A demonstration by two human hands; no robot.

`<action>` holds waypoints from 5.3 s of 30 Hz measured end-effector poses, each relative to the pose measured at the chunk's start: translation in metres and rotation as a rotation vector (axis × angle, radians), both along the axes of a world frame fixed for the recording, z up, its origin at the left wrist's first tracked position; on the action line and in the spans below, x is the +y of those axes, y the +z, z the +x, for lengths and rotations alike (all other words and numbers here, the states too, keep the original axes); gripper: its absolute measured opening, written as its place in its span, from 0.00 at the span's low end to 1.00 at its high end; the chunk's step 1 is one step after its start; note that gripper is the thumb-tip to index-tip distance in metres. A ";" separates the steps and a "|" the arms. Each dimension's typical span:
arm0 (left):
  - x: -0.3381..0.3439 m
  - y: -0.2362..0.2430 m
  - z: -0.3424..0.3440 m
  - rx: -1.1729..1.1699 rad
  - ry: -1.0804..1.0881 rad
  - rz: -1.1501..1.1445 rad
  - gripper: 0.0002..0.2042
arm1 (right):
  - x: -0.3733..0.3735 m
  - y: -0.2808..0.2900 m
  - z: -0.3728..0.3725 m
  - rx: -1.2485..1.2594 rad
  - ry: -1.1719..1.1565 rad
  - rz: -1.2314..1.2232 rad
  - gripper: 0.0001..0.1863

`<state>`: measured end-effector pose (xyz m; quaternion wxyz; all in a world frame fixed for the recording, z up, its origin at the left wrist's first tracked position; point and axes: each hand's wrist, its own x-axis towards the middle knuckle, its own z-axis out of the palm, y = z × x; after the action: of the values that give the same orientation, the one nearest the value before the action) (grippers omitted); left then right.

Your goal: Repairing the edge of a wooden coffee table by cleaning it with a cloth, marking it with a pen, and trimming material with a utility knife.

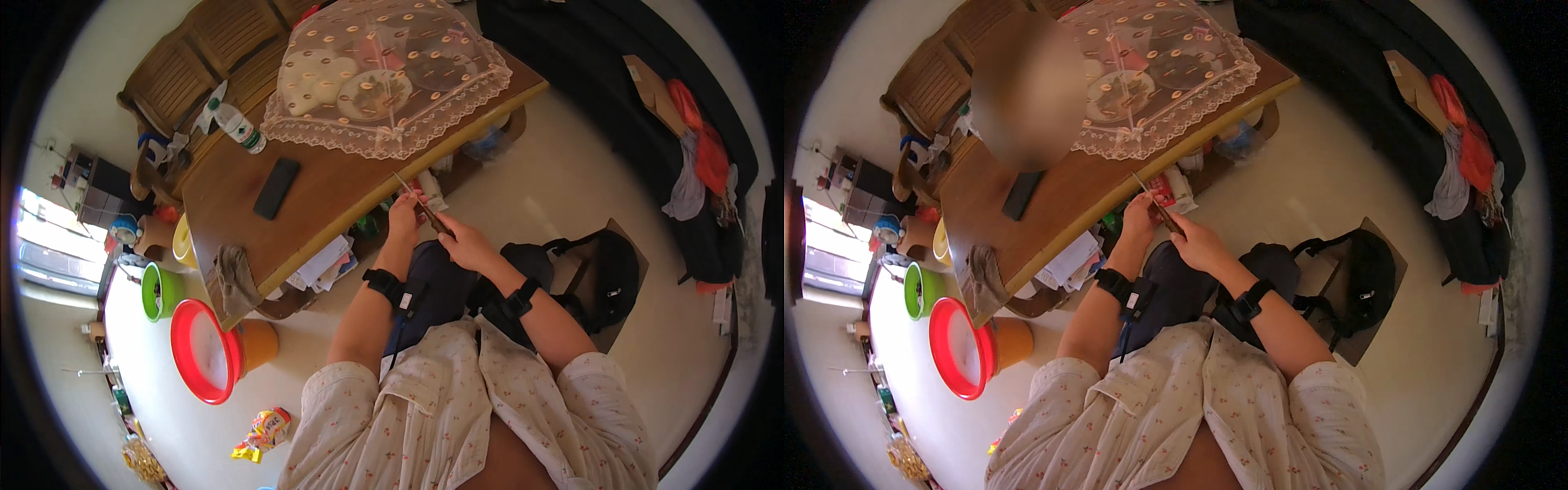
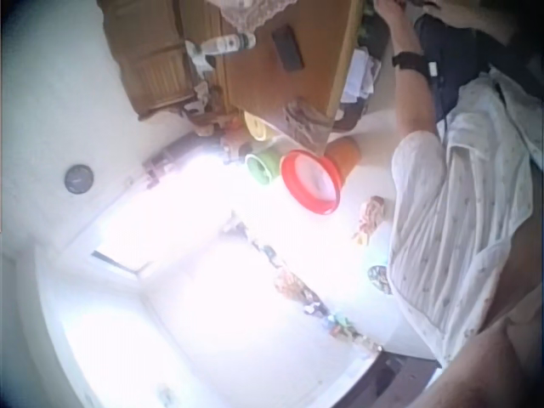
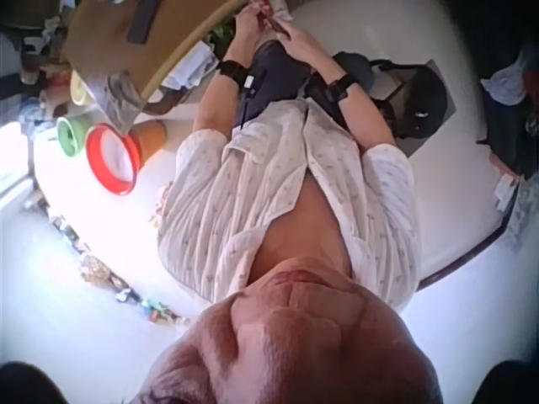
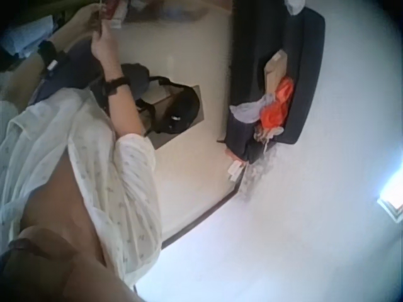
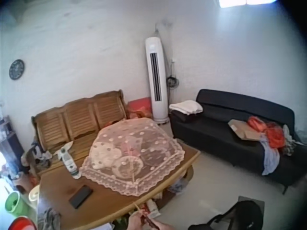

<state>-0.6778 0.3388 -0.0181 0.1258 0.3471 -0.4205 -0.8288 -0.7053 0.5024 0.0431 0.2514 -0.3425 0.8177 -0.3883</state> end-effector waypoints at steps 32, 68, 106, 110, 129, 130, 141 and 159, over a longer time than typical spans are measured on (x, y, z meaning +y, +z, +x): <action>0.051 0.008 -0.202 -0.139 -0.335 -0.096 0.04 | 0.049 -0.019 -0.153 -0.015 -0.388 -0.002 0.21; 0.089 0.003 -0.297 -0.056 -0.416 -0.041 0.05 | 0.088 0.001 -0.260 0.098 -0.300 0.055 0.18; -0.047 0.038 -0.073 -0.254 -0.509 -2.149 0.29 | 0.080 0.001 -0.369 0.089 -0.617 0.132 0.19; -0.044 0.034 -0.080 -0.249 -0.514 -2.142 0.31 | 0.086 0.011 -0.359 0.167 -0.588 0.058 0.12; -0.046 0.038 -0.079 -0.285 -0.541 -2.174 0.31 | 0.092 0.002 -0.369 -0.132 -0.580 0.061 0.19; -0.043 0.038 -0.078 -0.286 -0.542 -2.170 0.31 | 0.094 0.000 -0.370 -0.086 -0.558 0.095 0.19; -0.041 0.043 -0.080 -0.320 -0.571 -2.154 0.32 | 0.113 0.024 -0.414 0.351 -0.578 0.463 0.15; -0.046 0.037 -0.080 -0.299 -0.573 -2.152 0.33 | 0.099 0.047 -0.440 0.270 -0.518 0.630 0.20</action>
<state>-0.7573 0.2932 0.0192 0.1132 0.0444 -0.9924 0.0174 -1.1454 0.6015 0.0904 0.1285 -0.0800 0.9810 -0.1214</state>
